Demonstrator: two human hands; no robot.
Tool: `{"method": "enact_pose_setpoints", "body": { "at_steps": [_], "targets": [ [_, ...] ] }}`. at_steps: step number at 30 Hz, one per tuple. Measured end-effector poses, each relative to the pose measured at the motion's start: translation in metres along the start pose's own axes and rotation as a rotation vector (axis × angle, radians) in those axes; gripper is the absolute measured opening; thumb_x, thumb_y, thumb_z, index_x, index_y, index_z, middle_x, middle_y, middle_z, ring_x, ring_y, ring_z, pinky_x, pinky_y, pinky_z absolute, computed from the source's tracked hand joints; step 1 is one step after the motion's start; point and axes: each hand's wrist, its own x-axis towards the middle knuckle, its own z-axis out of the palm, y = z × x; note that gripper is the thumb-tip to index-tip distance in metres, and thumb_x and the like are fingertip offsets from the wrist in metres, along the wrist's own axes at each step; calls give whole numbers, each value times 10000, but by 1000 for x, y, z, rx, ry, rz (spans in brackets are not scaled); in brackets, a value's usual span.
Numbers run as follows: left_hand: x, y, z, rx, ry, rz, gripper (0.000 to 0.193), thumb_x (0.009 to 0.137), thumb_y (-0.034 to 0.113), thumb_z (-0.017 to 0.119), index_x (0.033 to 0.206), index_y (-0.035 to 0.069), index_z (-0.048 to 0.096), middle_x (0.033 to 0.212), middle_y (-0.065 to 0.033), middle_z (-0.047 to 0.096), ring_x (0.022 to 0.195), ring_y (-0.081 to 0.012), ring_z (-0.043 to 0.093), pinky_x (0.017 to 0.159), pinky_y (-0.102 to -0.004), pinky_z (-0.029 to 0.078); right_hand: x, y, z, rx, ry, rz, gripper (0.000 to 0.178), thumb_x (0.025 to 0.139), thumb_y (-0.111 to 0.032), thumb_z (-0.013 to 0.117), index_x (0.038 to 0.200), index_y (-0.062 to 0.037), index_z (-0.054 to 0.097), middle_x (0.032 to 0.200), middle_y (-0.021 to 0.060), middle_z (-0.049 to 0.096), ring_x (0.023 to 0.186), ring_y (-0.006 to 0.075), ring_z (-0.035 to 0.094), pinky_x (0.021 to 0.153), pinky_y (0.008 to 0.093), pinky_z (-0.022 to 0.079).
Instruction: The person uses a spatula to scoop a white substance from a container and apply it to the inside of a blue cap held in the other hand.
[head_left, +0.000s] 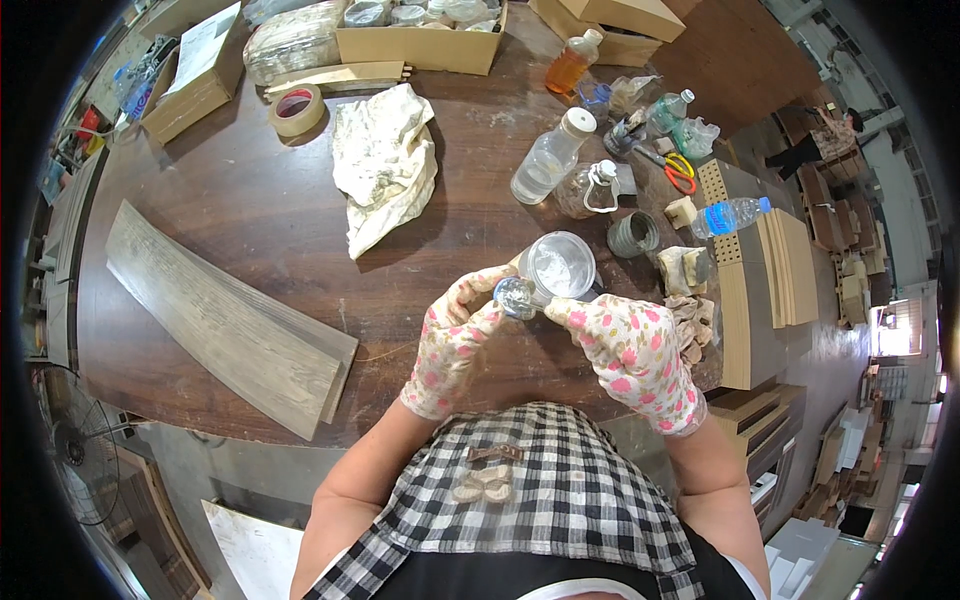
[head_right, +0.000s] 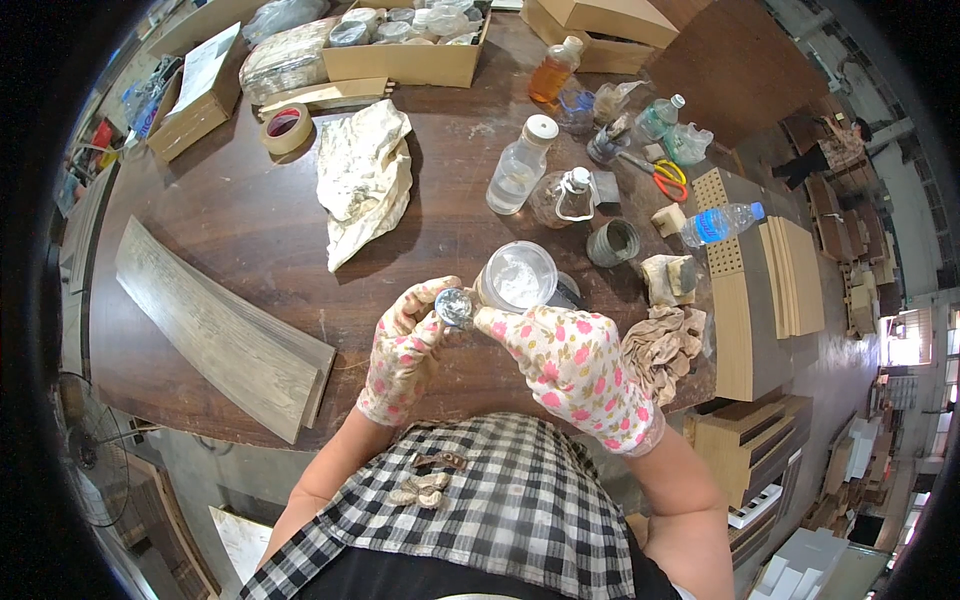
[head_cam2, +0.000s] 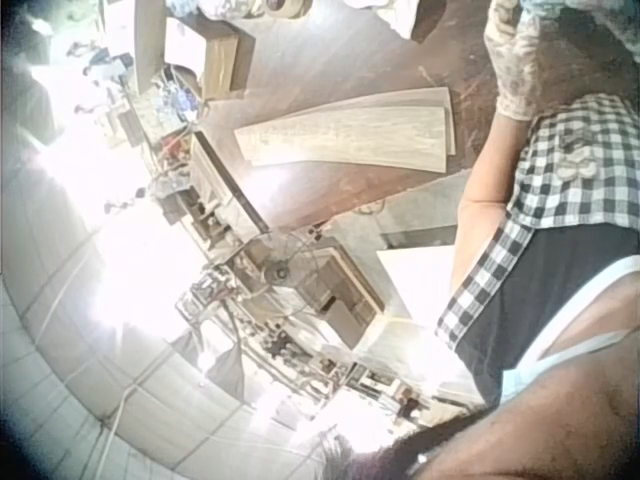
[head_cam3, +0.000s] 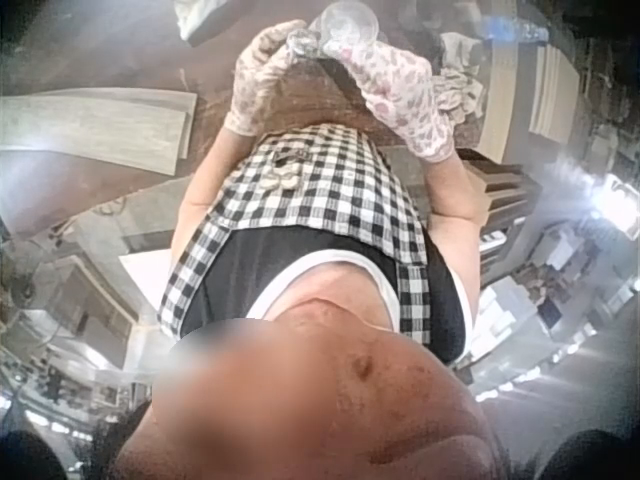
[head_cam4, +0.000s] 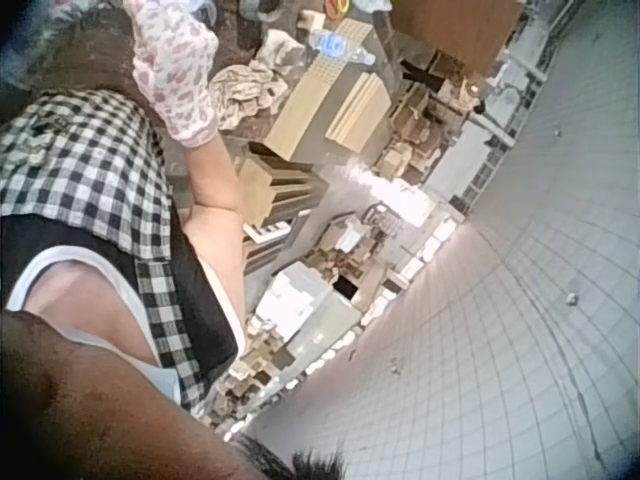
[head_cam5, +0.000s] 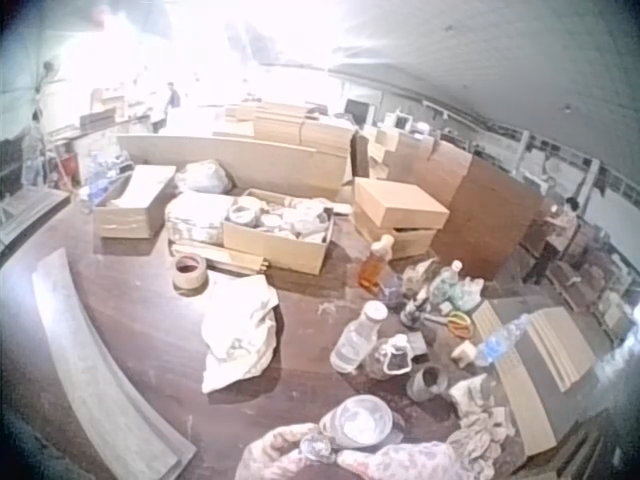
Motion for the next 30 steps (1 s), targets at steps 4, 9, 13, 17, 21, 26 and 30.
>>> {"method": "enact_pose_setpoints", "body": {
  "at_steps": [4,9,13,17,21,26,30],
  "targets": [
    [0,-2,-5,-124,-73,-32,400,893,113,582,1237,-64,479,1171,-114,582,1026,-143,579,876,-283,472,2,1,-3,57,33,12,280,758,28,610,1020,-54,664,722,72,620,611,212,609,549,297,478],
    [1,-2,-3,-130,-98,-97,446,890,169,604,1254,-50,466,1162,-106,583,995,-139,591,832,-266,484,3,4,2,14,59,-21,269,770,29,618,1011,-77,674,722,71,621,612,215,608,537,303,469],
    [1,4,0,-176,-82,-165,558,828,276,698,1251,-12,477,1076,-49,610,897,-95,593,752,-231,499,5,4,-4,53,9,-19,268,763,46,620,990,-83,684,733,64,607,618,216,590,547,298,466],
    [3,-2,0,-234,-116,-210,566,830,308,692,1243,-18,483,1079,-62,612,911,-113,596,765,-240,497,3,15,-6,74,39,19,260,747,23,648,985,-76,681,734,70,597,637,214,592,544,304,467],
    [2,-6,-9,-234,-153,-244,537,860,326,653,1238,-17,488,1107,-87,605,973,-151,595,808,-270,501,11,9,-3,40,43,-70,243,755,24,640,976,-70,679,745,72,598,637,215,593,541,306,467],
    [2,-7,-12,-266,-229,-263,498,894,342,606,1233,-6,498,1140,-98,595,1035,-179,580,853,-315,499,9,18,-5,189,11,52,275,750,44,624,979,-94,690,770,61,602,638,217,589,549,310,465],
    [-1,-10,-19,-339,-216,-289,463,911,320,582,1236,0,502,1142,-98,595,1051,-182,569,852,-323,493,8,12,4,93,-22,-25,278,743,46,629,970,-102,693,758,69,601,642,236,583,559,318,469]
  ]
}}
